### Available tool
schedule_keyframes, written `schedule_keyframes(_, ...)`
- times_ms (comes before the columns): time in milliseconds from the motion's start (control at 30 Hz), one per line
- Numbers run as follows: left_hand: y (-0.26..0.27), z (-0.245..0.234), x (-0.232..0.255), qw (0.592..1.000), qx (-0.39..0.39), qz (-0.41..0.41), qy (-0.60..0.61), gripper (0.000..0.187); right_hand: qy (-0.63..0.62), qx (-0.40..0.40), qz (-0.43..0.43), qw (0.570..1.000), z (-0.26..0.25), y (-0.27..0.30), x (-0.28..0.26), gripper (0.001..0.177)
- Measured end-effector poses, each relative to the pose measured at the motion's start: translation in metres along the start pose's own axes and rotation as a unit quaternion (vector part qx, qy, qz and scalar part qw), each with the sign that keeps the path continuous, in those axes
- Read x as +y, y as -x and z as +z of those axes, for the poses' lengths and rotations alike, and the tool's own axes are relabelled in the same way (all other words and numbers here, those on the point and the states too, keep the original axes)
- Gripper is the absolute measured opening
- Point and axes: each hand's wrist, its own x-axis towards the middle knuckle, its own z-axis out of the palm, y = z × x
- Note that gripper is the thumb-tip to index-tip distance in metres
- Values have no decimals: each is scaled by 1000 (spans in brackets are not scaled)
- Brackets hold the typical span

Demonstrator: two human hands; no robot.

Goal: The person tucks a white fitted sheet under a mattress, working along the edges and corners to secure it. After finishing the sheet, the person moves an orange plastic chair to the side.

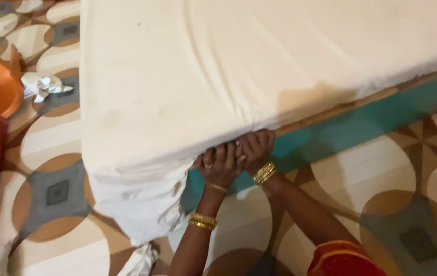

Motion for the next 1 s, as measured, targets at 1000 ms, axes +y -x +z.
schedule_keyframes(1000, -9, -120, -166, 987, -98, 130, 2, 31, -153, -37, -59, 986, -2, -19, -126, 24)
